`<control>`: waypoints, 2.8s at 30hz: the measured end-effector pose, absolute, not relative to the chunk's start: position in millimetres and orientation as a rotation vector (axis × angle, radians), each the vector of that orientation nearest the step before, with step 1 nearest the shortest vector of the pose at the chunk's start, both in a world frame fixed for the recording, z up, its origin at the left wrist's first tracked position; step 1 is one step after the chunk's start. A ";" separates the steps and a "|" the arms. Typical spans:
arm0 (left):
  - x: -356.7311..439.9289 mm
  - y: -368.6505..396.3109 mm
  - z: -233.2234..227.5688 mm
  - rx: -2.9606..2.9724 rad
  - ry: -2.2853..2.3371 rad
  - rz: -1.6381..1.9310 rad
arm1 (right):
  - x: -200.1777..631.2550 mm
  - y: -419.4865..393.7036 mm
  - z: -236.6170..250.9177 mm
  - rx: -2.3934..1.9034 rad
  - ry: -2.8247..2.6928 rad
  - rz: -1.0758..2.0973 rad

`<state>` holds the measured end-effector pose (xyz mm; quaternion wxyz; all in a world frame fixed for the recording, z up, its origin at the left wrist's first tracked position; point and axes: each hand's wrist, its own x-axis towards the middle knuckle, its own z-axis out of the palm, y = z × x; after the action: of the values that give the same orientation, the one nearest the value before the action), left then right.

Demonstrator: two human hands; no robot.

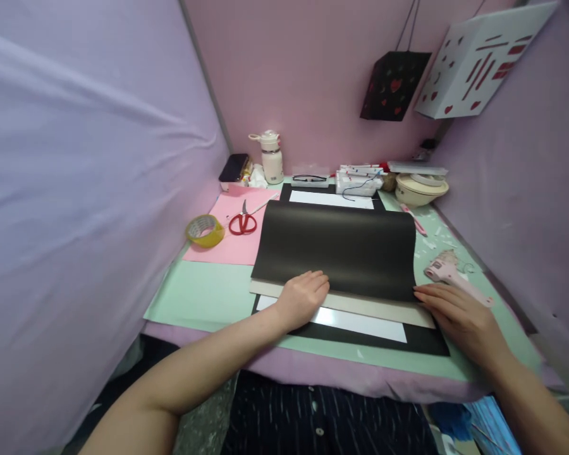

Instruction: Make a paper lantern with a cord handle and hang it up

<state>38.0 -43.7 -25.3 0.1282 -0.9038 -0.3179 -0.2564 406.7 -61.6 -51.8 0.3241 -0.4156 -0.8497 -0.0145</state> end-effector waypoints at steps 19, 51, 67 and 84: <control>35.3 -48.7 -36.1 -2.678 -0.965 -0.768 | 405.9 -67.1 -52.9 -1.094 -2.277 -0.056; 36.3 -56.8 -41.4 -2.794 -1.044 -0.571 | 273.2 -25.0 49.2 -0.971 -2.573 -0.343; 39.5 -57.2 -46.0 -2.822 -1.114 -0.661 | 191.3 57.7 -2.6 -0.944 -2.936 -0.275; 38.8 -56.5 -47.1 -2.823 -1.097 -0.612 | 195.0 71.7 -10.2 -1.020 -2.980 0.151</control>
<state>38.8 -56.5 -47.1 0.0261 -0.9133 -0.3549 -0.1980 195.0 71.7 -10.2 -0.0057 -0.3235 -0.9450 0.0480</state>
